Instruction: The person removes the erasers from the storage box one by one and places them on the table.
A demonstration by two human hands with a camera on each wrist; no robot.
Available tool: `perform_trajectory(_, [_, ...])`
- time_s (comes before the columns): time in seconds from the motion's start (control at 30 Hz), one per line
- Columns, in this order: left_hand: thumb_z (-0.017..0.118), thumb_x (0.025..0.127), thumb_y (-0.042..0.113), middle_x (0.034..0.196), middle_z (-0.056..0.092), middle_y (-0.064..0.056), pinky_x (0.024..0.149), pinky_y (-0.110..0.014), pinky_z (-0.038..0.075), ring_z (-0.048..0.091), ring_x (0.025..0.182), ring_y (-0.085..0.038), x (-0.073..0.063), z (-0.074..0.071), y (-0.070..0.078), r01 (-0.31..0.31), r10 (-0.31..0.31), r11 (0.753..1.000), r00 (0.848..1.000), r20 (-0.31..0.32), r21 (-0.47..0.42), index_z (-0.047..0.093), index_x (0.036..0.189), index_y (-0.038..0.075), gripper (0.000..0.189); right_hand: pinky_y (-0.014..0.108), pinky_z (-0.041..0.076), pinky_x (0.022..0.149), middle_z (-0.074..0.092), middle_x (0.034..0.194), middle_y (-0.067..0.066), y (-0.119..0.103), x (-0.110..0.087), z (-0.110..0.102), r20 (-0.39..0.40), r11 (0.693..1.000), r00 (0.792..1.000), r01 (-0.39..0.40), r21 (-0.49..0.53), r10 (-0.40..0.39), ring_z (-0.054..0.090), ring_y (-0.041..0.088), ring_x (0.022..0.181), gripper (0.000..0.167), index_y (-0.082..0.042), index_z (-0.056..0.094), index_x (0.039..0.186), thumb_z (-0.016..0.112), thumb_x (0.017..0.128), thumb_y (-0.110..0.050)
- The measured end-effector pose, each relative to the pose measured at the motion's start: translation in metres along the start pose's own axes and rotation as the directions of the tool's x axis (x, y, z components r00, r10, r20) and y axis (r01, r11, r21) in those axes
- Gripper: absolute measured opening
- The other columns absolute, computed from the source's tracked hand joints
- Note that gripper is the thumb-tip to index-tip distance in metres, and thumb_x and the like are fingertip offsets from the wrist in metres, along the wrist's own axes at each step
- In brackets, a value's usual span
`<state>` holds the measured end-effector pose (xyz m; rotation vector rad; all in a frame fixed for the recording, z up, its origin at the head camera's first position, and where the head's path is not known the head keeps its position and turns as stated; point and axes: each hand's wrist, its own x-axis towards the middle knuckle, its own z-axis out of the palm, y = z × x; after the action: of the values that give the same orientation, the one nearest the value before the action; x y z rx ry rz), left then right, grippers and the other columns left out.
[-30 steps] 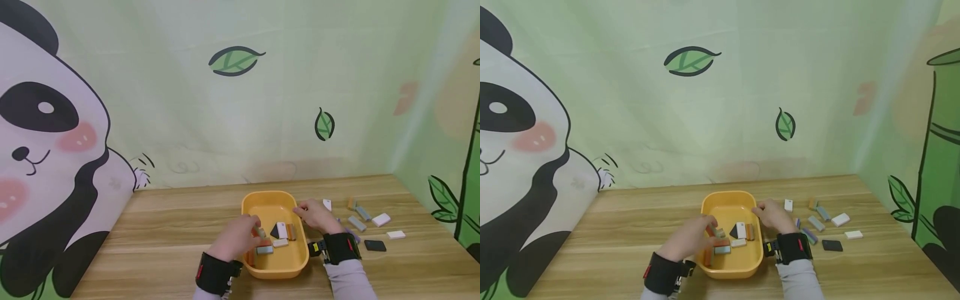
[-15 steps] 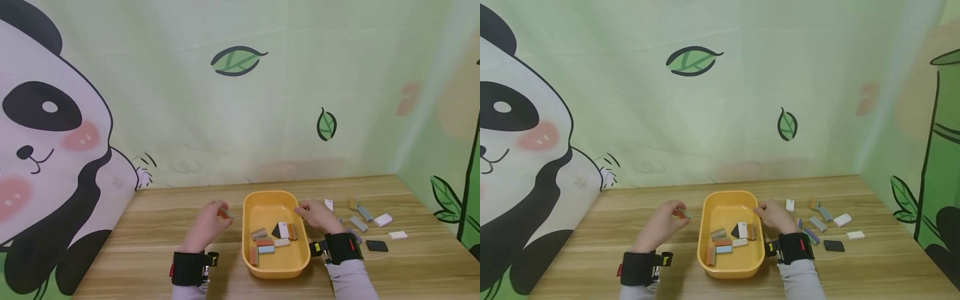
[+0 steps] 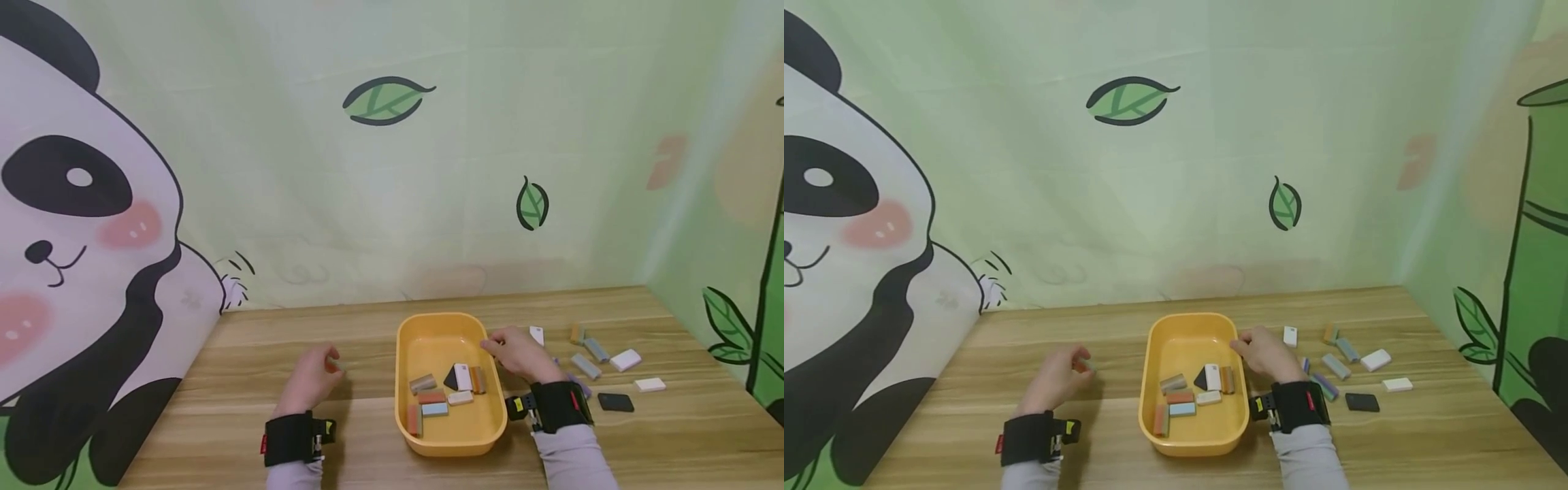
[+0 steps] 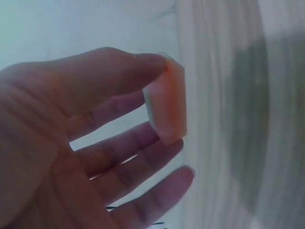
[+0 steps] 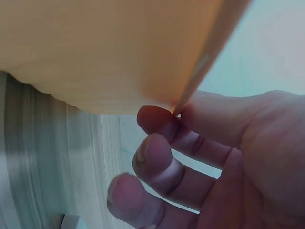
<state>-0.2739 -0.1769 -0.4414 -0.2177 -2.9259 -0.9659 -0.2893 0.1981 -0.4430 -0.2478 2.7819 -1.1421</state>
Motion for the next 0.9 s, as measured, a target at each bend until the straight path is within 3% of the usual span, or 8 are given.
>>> perform_trajectory(0.2, [0.075,0.088,0.003,0.095,0.069,-0.016,0.072,-0.04,0.053,0.065,0.083,-0.025,0.0,0.003,-0.012,0.039,-0.039,0.999,0.999,0.019,0.004,0.063,0.115,-0.006,0.031,0.027,0.028,0.054,0.034,0.057,-0.004,0.0,0.0,0.0,-0.014,1.0,1.0,0.006,0.006,-0.006,0.032,0.012,0.051,0.031,-0.003,0.067,0.085,0.055,0.107,-0.021])
perform_trajectory(0.53, [0.077,0.088,0.001,0.092,0.069,-0.014,0.076,-0.043,0.053,0.064,0.082,-0.024,-0.004,0.009,-0.013,0.114,-0.114,0.993,0.992,0.057,0.006,0.058,0.124,-0.007,0.042,0.026,0.028,0.053,0.034,0.057,-0.004,-0.002,-0.001,0.001,-0.014,1.0,1.0,0.001,0.003,-0.001,0.032,0.012,0.05,0.031,-0.003,0.066,0.083,0.055,0.106,-0.021])
perform_trajectory(0.9, [0.078,0.088,0.004,0.097,0.07,-0.015,0.079,-0.046,0.054,0.066,0.086,-0.026,-0.003,0.011,-0.015,0.11,-0.111,0.994,0.991,0.073,0.017,0.06,0.125,-0.006,0.043,0.027,0.029,0.053,0.036,0.057,-0.004,-0.004,-0.001,0.001,-0.004,1.0,1.0,-0.026,0.008,0.026,0.033,0.012,0.049,0.03,-0.003,0.068,0.088,0.054,0.107,-0.021])
